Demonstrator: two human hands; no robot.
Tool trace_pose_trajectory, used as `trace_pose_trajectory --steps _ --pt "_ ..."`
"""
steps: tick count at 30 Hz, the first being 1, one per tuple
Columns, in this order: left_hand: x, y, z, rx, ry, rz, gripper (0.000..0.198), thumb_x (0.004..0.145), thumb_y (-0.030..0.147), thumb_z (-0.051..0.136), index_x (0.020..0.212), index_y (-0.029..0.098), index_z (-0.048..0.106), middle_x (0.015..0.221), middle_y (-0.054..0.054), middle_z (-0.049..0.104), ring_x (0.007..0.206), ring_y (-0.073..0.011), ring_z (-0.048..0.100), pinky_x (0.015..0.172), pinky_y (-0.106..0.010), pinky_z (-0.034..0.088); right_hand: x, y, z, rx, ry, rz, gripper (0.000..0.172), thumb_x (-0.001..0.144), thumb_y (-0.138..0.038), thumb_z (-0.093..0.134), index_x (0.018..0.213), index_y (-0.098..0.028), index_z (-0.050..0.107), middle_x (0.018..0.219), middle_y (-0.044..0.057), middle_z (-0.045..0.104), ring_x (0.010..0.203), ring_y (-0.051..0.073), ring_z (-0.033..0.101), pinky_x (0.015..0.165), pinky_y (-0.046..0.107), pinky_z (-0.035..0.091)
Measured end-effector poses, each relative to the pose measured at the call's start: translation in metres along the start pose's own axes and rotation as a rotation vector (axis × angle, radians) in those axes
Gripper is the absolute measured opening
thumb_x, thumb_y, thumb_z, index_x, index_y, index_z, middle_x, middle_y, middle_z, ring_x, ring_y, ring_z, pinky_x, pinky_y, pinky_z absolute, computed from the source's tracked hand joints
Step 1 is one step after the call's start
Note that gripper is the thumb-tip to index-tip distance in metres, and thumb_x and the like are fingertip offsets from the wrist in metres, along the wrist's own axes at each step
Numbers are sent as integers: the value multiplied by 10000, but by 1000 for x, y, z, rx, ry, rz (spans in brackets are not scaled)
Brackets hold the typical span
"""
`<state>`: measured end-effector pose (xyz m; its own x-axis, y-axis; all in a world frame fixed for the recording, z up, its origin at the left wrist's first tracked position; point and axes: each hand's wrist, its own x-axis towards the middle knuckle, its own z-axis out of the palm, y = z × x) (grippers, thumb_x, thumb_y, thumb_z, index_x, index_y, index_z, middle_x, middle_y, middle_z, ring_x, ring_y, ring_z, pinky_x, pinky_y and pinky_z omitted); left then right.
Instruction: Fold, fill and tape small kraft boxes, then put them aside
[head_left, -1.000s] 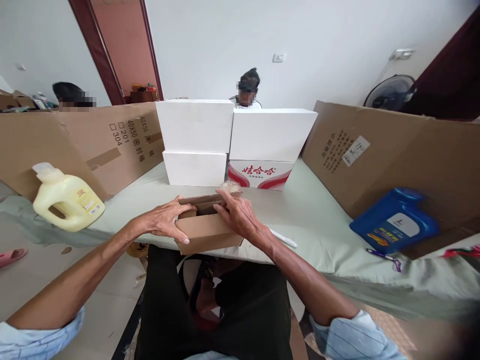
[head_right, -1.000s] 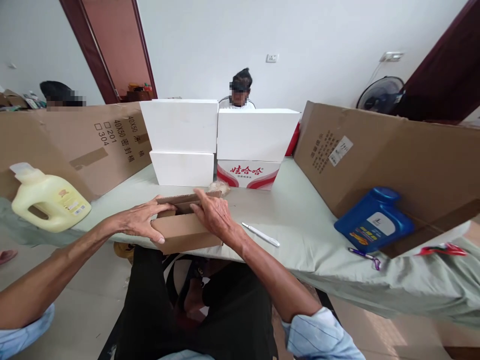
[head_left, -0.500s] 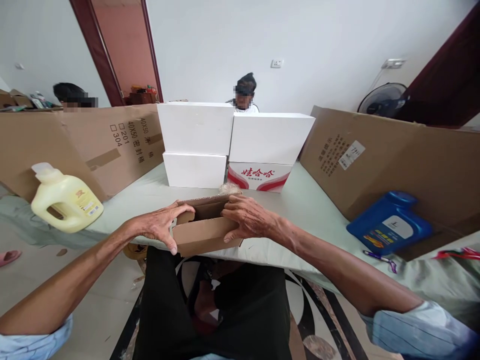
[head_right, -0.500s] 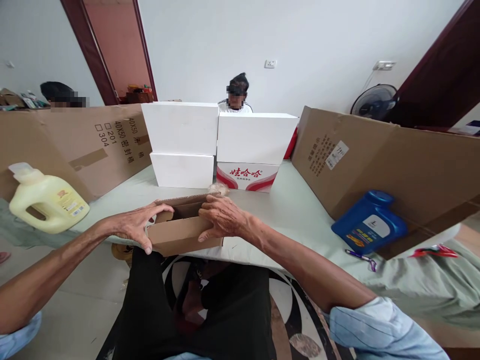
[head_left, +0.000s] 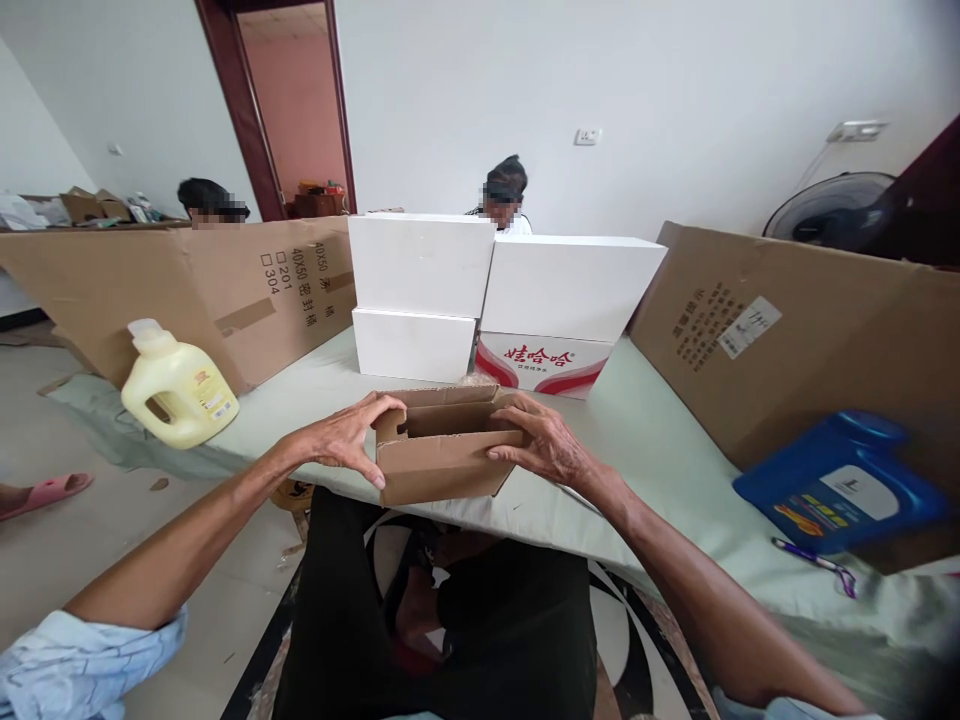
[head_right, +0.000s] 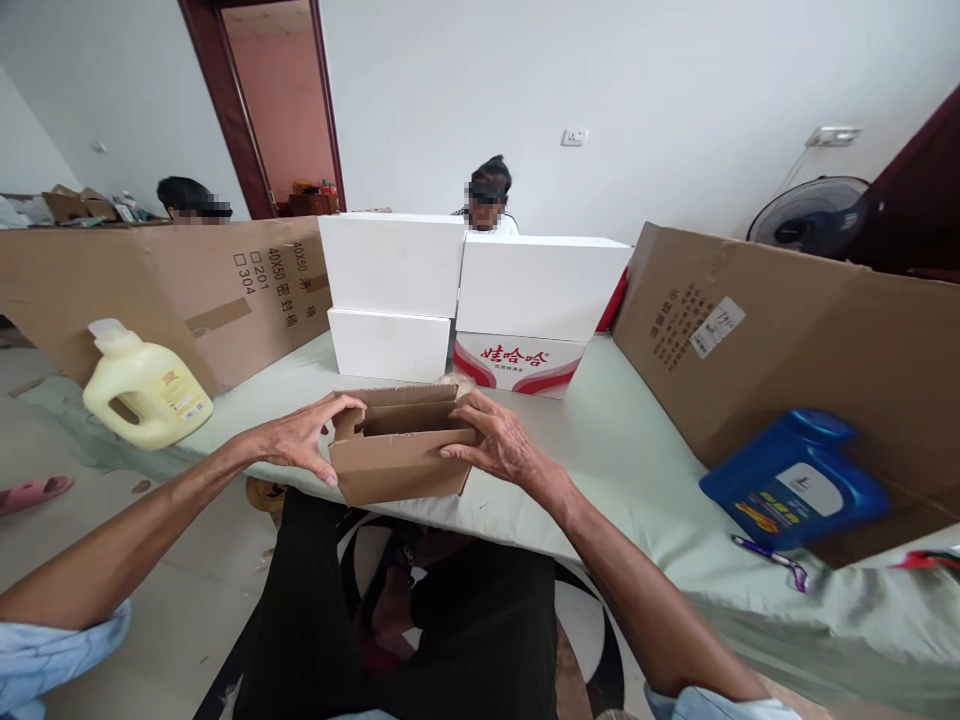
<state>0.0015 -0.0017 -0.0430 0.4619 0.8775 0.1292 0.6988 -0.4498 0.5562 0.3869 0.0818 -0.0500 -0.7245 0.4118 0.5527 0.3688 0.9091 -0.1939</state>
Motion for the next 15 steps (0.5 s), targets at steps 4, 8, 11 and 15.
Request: trace_pose_trajectory --steps 4,8,11,15 --pt "-8 -11 12 -17 194 -40 1117 522 520 1057 1456 297 487 1494 -128 567 1240 -356 648 971 -493 593 -5 -6 5 92 94 79 648 992 -818 619 1183 -215 758 1052 110 695 929 253 671 802 370 551" --pt "-10 -29 26 -91 388 -45 1126 489 529 1072 1402 299 454 1450 -123 563 1310 -366 625 1021 -518 582 -11 -8 11 144 170 104 608 973 -786 684 1210 -229 748 1061 99 694 939 254 664 817 374 563" --pt "-3 -42 38 -169 526 -24 1146 450 587 1071 1357 298 433 1456 -126 547 1344 -367 608 1040 -519 576 -15 -8 17 184 245 113 577 965 -731 744 1272 -243 730 1105 96 692 991 264 670 890 408 592" --pt "14 -49 55 -262 734 -30 1115 409 658 1059 1249 296 423 1324 -69 566 1184 -295 654 1037 -502 569 -23 -11 37 216 456 220 715 918 -692 819 1477 -287 632 1382 134 649 1272 325 631 1087 505 569"
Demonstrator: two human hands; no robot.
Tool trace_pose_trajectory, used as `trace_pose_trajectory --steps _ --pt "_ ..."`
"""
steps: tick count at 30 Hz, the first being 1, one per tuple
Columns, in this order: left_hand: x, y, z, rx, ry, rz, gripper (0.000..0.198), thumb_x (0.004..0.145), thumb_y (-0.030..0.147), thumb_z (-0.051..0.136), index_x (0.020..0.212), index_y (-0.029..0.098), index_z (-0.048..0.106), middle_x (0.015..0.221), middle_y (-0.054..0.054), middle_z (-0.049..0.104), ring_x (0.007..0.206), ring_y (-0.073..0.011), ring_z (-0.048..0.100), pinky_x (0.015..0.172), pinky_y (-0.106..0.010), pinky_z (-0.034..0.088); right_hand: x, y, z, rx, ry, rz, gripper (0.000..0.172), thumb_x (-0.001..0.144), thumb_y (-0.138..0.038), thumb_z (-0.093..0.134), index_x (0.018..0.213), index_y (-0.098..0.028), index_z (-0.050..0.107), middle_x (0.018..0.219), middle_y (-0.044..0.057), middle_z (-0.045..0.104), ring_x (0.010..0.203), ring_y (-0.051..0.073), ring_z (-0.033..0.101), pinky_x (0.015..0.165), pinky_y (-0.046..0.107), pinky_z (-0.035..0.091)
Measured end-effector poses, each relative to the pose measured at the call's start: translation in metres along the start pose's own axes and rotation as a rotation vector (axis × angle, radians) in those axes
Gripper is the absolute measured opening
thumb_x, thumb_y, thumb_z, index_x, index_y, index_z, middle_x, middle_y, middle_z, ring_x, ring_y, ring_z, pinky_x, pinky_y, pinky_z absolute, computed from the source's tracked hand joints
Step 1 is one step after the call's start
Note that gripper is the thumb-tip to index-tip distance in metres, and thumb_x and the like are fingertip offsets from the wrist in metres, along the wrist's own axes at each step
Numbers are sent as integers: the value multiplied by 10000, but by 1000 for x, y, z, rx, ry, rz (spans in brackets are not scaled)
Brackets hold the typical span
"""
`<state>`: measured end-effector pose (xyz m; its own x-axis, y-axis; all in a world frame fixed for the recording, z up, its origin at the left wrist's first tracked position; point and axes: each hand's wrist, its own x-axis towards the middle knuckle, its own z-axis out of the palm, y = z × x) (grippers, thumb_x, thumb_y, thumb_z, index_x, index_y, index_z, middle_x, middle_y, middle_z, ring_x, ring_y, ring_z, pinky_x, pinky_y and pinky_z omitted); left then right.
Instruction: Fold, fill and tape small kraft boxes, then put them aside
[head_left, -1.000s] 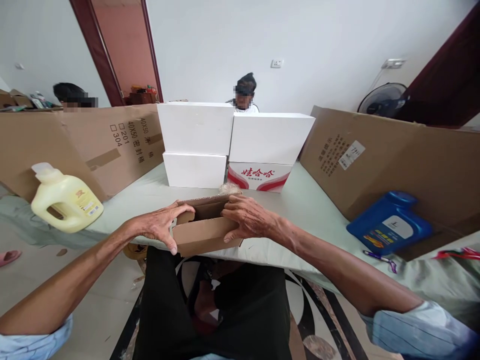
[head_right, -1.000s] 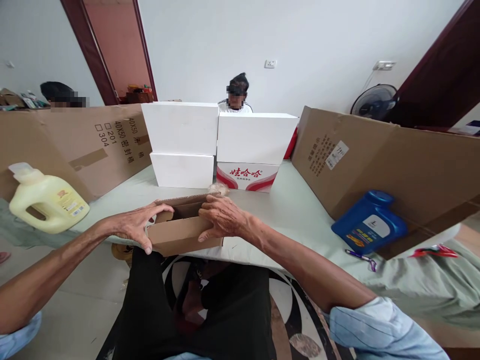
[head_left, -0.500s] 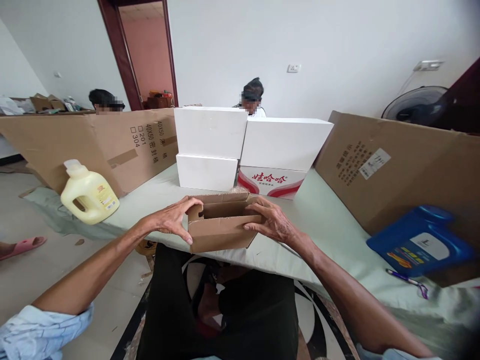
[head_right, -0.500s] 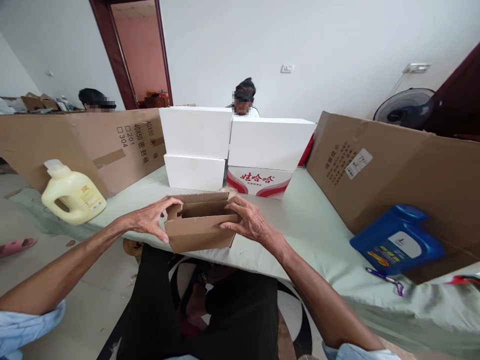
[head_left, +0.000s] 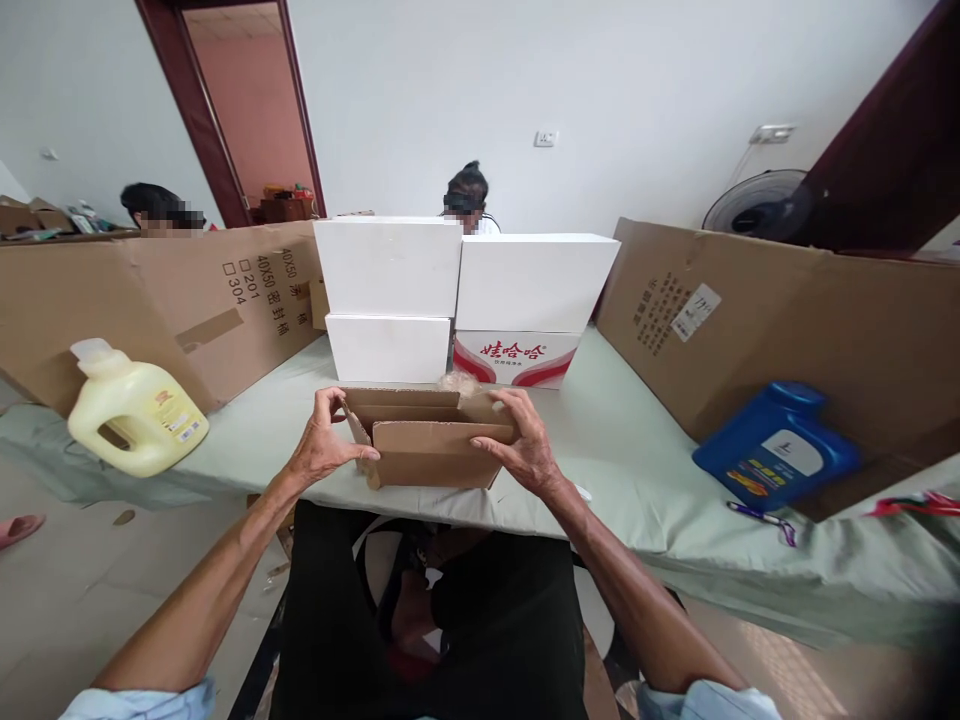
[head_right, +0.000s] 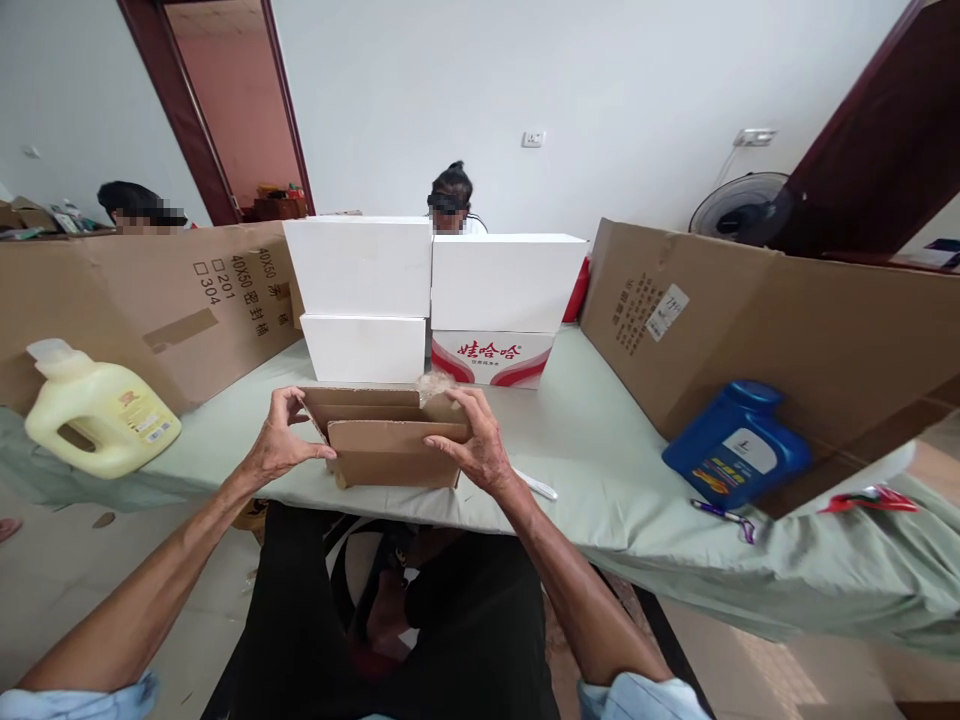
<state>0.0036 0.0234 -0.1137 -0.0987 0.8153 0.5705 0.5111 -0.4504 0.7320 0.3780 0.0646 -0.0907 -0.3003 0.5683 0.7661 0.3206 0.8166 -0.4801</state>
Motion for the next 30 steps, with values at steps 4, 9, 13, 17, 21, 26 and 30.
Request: trace_pose_trajectory --steps 4,9,13,17,21,26,30 --pt "2 2 14 50 183 -29 1005 479 697 1022 1175 290 422 1166 -12 550 1052 -233 628 1006 -451 561 -26 11 18 179 12 309 899 835 -691 877 1555 -249 569 1416 144 671 1253 321 657 1037 477 600" --pt "7 5 20 177 287 -98 900 583 647 1000 1165 285 417 1067 14 561 961 -211 604 908 -387 547 -47 27 25 418 -291 612 604 829 -700 831 1092 -158 798 1072 98 784 1000 278 718 890 390 605" --pt "20 9 24 258 353 -123 888 594 568 1018 1178 276 417 1102 -7 595 1004 -238 640 894 -391 561 -45 30 20 460 -365 613 517 821 -661 827 988 -172 814 976 72 795 956 274 717 875 384 594" --pt "31 17 32 272 373 -146 874 610 487 1024 1219 262 437 1205 -60 633 1126 -298 675 991 -464 584 -46 27 17 383 -388 583 465 829 -655 789 899 -195 777 893 39 765 875 248 686 784 333 565" --pt "32 18 40 225 386 -115 920 619 503 1006 1312 242 461 1300 -106 637 1217 -330 660 1086 -520 564 -59 15 14 349 -335 564 478 858 -669 730 798 -197 690 759 -2 662 723 183 580 668 281 479" --pt "34 10 47 121 317 -110 1029 701 625 896 1515 223 413 1314 -118 604 1094 -294 684 939 -491 630 -76 -1 -11 191 -217 472 518 954 -643 636 686 -202 589 691 -3 588 670 157 509 634 278 433" --pt "26 2 48 226 218 -143 881 794 691 755 1490 204 519 1322 -137 577 990 -283 689 790 -458 646 -84 -2 -77 -133 224 518 576 961 -658 652 586 -231 561 603 27 592 628 196 560 615 321 481"
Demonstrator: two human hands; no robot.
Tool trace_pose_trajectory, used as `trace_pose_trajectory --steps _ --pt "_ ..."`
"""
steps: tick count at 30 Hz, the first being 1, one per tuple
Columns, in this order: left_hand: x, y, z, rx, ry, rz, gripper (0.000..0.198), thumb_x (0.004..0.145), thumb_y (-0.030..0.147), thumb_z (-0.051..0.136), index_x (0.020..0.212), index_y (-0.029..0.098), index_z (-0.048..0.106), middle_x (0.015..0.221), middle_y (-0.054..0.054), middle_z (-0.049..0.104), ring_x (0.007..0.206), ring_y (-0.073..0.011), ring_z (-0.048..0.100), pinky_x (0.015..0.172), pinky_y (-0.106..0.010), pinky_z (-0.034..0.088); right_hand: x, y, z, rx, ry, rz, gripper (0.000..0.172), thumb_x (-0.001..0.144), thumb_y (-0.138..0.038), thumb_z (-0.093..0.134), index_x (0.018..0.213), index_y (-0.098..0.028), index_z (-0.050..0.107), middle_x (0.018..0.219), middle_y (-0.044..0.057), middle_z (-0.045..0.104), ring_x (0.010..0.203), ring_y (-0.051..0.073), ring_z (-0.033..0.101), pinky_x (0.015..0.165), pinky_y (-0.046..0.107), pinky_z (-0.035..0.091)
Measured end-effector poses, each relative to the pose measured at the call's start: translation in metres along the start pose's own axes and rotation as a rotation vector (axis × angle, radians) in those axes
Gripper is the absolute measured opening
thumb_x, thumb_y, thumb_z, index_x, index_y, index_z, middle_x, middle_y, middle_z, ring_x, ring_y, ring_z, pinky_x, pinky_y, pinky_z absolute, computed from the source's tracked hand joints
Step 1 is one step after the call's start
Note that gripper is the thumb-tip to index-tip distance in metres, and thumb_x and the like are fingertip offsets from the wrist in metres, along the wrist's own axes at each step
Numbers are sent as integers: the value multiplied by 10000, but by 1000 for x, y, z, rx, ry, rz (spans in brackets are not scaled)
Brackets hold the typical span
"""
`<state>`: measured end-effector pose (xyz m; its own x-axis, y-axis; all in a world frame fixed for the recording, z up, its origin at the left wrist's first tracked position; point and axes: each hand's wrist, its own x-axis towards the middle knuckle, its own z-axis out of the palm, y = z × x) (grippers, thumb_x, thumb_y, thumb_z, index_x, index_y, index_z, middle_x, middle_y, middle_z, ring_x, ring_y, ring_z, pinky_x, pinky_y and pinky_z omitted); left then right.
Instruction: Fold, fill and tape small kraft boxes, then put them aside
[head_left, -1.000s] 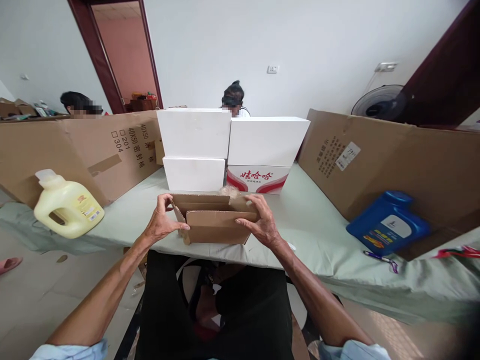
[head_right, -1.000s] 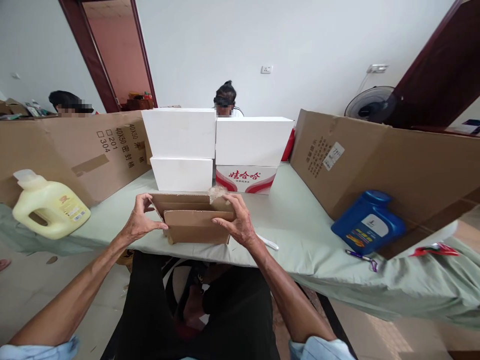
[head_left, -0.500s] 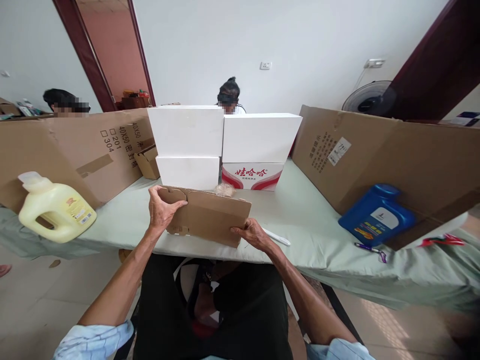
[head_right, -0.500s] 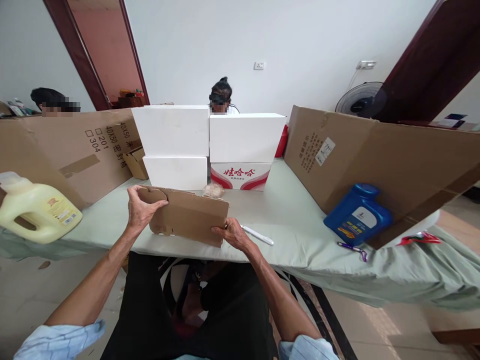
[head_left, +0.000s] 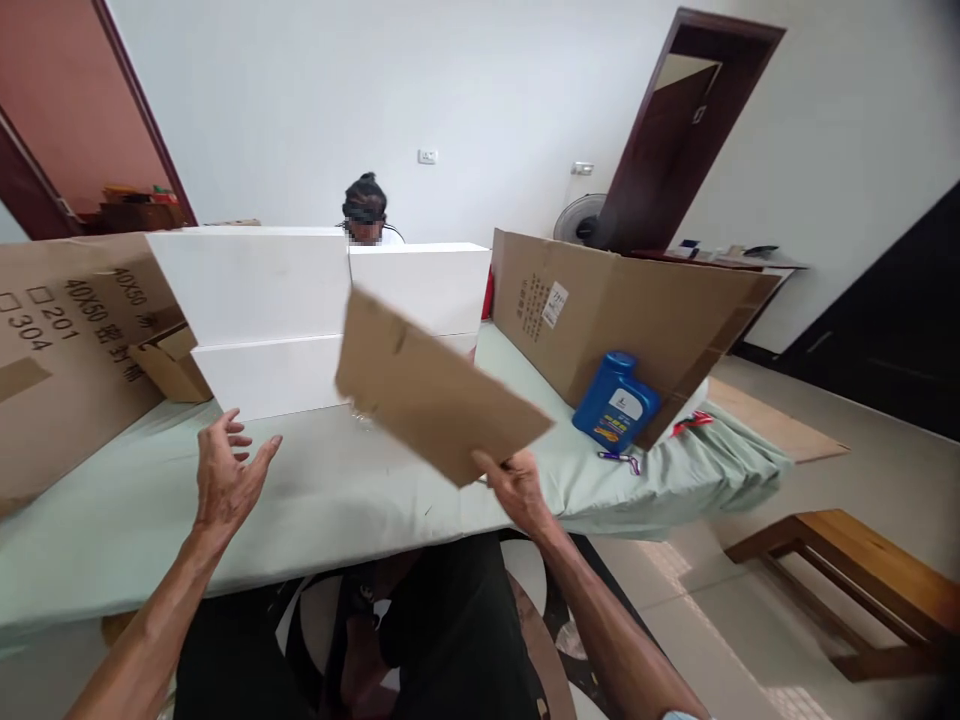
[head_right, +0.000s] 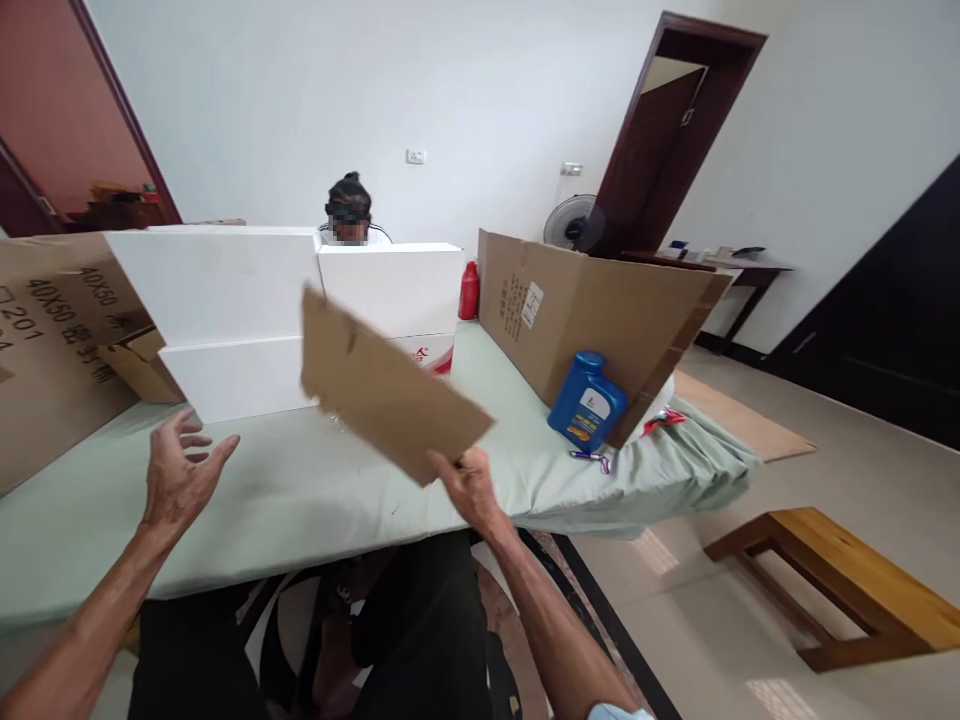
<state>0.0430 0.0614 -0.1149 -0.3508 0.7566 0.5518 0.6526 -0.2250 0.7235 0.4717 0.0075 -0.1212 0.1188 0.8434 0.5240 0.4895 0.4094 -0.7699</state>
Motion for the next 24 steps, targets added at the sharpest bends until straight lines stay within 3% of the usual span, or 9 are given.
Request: trace_pose_trajectory --steps 2,4,6,8,11,15,19,24 --pt "-10 -9 3 74 -62 -4 799 806 709 706 1402 186 600 1243 -124 606 891 -265 682 717 -437 638 16 10 -40 -115 281 9 606 982 -648 636 537 -246 543 558 38 580 594 208 579 618 343 500" --pt "-23 -21 10 110 -152 -8 723 809 726 664 1287 183 661 1141 -104 641 828 -258 676 677 -422 628 39 24 -75 -217 482 -1 608 993 -641 613 533 -248 547 552 44 582 582 214 595 626 353 508" --pt "-38 -35 20 109 -253 -13 662 811 735 635 1192 196 692 1067 -91 676 832 -270 691 686 -418 629 65 44 -100 -305 603 -8 581 998 -642 578 576 -243 562 580 50 599 608 223 610 632 352 505" --pt "-54 -48 31 102 -331 -23 606 817 729 621 1130 217 708 1027 -82 709 850 -282 707 706 -418 633 91 65 -109 -421 617 35 524 1012 -604 523 637 -239 562 635 61 622 654 226 611 643 343 490" --pt "-75 -64 47 118 -391 -52 545 827 712 614 1085 244 722 1011 -72 742 845 -290 720 692 -412 631 123 96 -101 -575 494 138 380 1002 -465 498 710 -231 563 711 74 646 702 220 586 683 333 462" --pt "-98 -78 60 178 -416 -13 451 859 670 614 1046 278 733 993 -67 777 888 -320 746 754 -439 636 156 124 -70 -638 325 175 226 955 -314 529 793 -204 641 845 117 711 789 236 600 761 335 441" --pt "-111 -84 64 234 -360 141 363 908 622 579 970 303 739 995 -96 791 1025 -377 735 893 -514 611 185 143 -44 -687 196 218 268 980 -246 485 927 -168 736 1011 157 753 880 250 615 792 334 419" --pt "-115 -85 65 250 -340 180 311 949 583 567 964 316 726 1012 -103 787 1030 -388 717 912 -547 587 210 161 -23 -728 110 283 320 1034 -235 468 1062 -148 773 1135 157 761 951 251 623 809 329 408"
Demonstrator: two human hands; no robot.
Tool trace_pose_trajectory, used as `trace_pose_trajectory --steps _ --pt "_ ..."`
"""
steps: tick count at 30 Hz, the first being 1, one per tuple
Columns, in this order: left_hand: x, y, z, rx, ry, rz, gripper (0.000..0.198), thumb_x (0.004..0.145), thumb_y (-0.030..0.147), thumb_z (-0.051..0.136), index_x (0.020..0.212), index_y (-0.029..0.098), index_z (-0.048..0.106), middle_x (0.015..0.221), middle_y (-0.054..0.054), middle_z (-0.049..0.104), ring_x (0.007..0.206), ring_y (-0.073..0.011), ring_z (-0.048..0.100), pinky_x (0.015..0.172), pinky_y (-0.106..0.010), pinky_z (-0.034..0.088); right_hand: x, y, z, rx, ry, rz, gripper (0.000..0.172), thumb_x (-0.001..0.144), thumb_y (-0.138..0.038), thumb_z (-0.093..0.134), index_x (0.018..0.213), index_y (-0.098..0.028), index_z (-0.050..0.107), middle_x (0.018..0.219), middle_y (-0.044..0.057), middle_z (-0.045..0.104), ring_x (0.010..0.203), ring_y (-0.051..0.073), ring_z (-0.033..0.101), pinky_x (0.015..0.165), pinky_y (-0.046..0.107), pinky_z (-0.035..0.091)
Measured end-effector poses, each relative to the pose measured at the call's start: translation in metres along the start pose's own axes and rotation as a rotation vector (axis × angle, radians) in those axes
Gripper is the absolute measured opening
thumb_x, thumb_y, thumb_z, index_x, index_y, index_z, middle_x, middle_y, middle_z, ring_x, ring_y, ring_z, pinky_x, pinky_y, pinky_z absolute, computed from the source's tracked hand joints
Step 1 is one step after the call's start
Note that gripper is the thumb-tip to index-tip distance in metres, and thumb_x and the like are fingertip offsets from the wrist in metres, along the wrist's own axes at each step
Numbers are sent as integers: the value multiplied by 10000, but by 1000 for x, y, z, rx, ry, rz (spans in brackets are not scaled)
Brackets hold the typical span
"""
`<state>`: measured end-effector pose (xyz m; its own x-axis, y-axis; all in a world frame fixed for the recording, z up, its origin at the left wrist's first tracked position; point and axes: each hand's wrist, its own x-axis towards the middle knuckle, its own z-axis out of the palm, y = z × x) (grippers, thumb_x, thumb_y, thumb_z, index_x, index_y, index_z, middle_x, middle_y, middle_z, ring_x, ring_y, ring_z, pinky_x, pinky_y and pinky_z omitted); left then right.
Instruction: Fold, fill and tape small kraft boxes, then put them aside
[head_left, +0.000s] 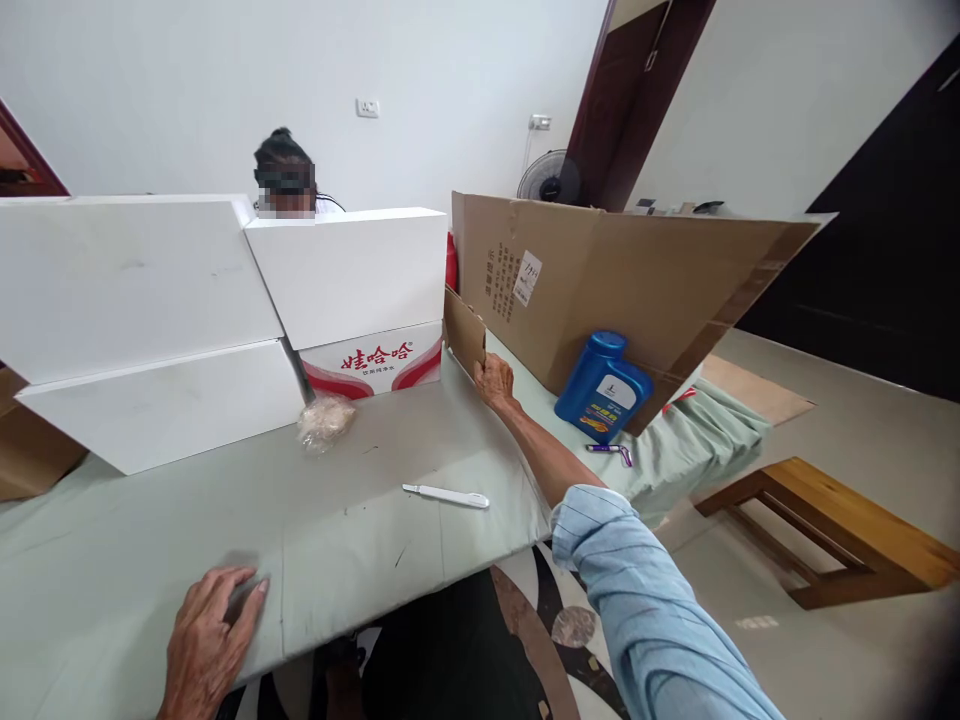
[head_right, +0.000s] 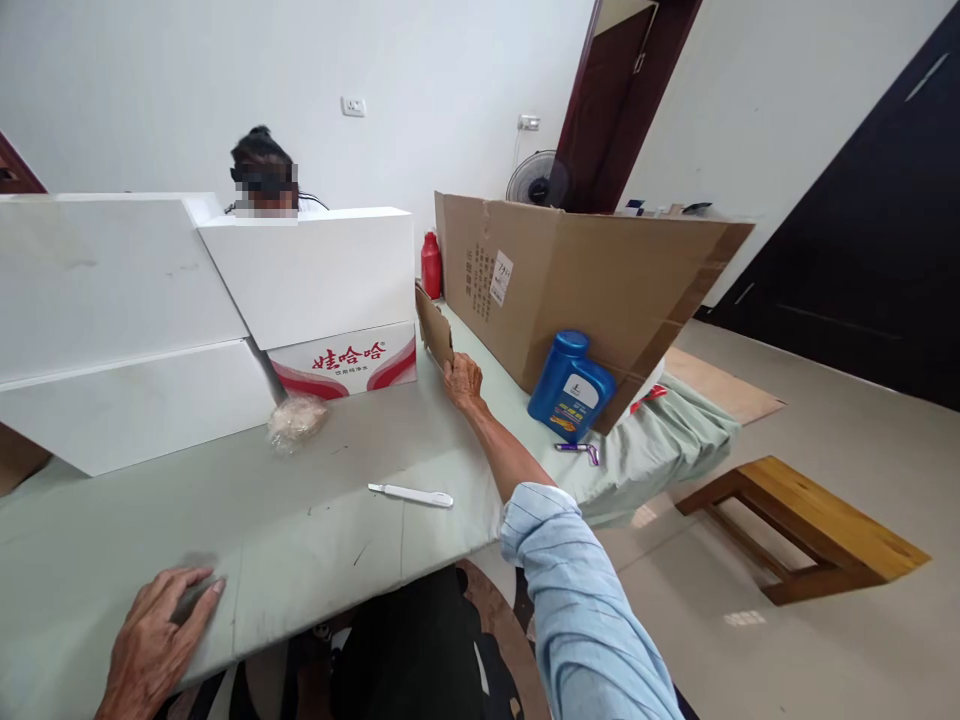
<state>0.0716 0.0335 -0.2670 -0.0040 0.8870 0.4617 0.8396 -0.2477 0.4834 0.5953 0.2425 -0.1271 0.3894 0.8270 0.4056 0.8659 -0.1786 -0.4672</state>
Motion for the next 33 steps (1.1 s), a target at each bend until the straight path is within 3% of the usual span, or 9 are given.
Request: trace_pose_trajectory --steps 7,15,25,33 --pt "0 6 -2 -1 27 43 275 973 544 571 966 308 712 985 -103 777 989 -380 706 920 -558 573 7 -5 20 -24 -67 2 337 1067 -278 510 1213 -142 781 1266 172 746 1068 270 658 890 328 454" --pt "-1 7 -1 0 39 62 282 981 537 570 960 299 719 973 -104 777 962 -375 704 914 -553 566 2 8 25 -40 -86 58 442 1044 -331 591 1432 -149 700 1397 181 703 1196 296 667 999 359 504" --pt "-4 -13 10 80 111 194 335 1032 541 571 980 257 739 964 -75 782 929 -304 691 865 -423 534 12 7 43 -37 -109 82 279 1075 -302 533 1268 -190 700 1323 140 682 1084 258 652 945 330 502" --pt "-3 -14 12 115 119 238 314 1063 494 567 1014 231 732 985 -78 768 960 -305 691 890 -421 529 0 22 36 -81 -146 64 340 1087 -404 567 1344 -193 640 1354 160 642 1167 294 634 1001 367 489"
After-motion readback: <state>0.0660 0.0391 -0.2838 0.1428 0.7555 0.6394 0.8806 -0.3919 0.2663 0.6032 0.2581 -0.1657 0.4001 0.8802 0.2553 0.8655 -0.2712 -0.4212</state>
